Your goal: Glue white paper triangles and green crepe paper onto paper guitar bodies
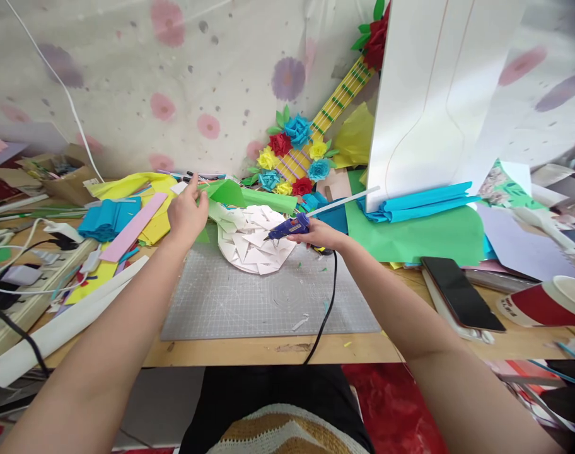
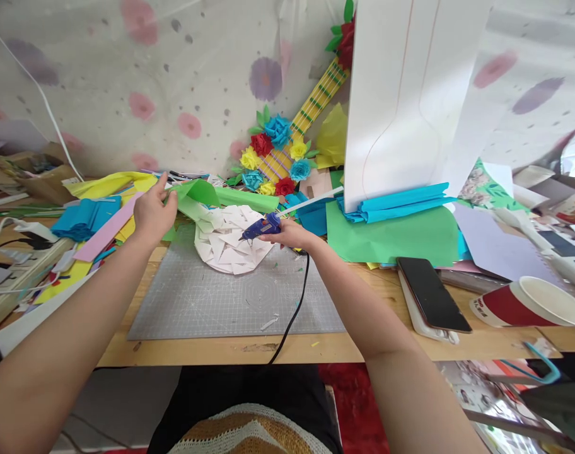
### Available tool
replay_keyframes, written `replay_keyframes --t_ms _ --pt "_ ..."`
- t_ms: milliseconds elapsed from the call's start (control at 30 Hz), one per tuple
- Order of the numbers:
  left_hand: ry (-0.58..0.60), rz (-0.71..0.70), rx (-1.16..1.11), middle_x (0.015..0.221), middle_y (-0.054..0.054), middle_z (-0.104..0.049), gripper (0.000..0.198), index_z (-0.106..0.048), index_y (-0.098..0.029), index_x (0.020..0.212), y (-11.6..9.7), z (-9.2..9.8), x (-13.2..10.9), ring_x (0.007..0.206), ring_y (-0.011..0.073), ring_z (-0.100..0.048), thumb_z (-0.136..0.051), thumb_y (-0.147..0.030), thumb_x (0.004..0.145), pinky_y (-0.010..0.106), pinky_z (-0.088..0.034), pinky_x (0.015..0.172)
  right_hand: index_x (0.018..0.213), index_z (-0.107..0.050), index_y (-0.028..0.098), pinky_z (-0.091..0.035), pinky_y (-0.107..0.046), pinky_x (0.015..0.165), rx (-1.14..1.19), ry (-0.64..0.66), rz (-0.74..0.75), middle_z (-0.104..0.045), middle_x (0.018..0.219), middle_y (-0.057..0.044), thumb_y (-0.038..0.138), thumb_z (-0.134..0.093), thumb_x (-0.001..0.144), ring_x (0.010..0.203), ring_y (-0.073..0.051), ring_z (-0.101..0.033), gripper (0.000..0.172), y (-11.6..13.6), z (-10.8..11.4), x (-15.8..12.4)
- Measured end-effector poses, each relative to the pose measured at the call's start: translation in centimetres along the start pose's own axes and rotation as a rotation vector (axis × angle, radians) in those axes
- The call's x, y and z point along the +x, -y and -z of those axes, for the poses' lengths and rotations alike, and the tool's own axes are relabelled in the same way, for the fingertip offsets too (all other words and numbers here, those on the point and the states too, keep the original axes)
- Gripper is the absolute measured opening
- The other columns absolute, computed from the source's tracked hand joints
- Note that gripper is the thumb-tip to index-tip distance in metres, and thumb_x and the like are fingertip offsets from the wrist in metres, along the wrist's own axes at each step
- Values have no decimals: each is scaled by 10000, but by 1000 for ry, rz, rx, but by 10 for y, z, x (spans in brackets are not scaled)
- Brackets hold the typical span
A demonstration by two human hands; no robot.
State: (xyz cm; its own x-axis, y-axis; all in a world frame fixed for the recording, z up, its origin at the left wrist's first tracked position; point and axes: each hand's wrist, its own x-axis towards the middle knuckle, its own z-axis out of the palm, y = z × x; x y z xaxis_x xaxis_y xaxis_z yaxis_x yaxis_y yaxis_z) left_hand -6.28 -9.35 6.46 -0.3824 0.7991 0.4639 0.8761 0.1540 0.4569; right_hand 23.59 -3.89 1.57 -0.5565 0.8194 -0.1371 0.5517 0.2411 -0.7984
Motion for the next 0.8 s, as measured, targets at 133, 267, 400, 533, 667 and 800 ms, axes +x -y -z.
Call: replay_keyframes --t_ms 133,267,400,533,667,800 --pt "-39 -8 -32 1084 98 -697 566 -440 -167 1394 5 2 4 1023 242 -636 -440 -296 843 356 -449 925 874 -671 187 -520 -273 535 -117 7 -11 -600 698 -35 549 -692 687 609 -148 -578 407 8 1 17" --pt "-21 -37 -12 1078 93 -703 566 -444 -170 1393 4 0 -1 1013 244 -640 -433 -299 842 353 -458 908 906 -671 185 -513 -270 552 -152 -52 0 -585 678 -24 534 -678 712 580 -131 -562 399 9 9 37" --pt "27 -28 32 1079 91 -705 577 -404 -171 1419 -2 -2 -7 988 246 -646 -419 -298 857 349 -464 881 901 -667 174 -511 -272 605 -169 -168 -11 -584 697 -19 552 -676 700 616 -127 -561 428 2 13 56" --pt "44 -37 44 1080 86 -706 582 -383 -172 1430 -3 -4 -10 943 233 -655 -417 -304 864 337 -471 854 884 -661 162 -517 -307 630 -82 -198 -56 -617 728 -47 542 -694 684 663 -156 -584 431 -4 14 60" --pt "36 -34 39 1071 88 -708 582 -382 -173 1430 -1 -5 -12 931 229 -656 -420 -309 866 335 -471 848 869 -648 165 -532 -289 620 125 -205 -50 -670 832 -75 482 -719 682 756 -176 -621 374 -10 11 50" --pt "55 -9 26 1087 102 -701 577 -385 -173 1429 0 -4 -14 940 229 -658 -419 -308 869 332 -470 854 844 -629 160 -552 -277 651 457 -217 -33 -676 818 -67 467 -722 688 793 -174 -643 357 -16 3 37"
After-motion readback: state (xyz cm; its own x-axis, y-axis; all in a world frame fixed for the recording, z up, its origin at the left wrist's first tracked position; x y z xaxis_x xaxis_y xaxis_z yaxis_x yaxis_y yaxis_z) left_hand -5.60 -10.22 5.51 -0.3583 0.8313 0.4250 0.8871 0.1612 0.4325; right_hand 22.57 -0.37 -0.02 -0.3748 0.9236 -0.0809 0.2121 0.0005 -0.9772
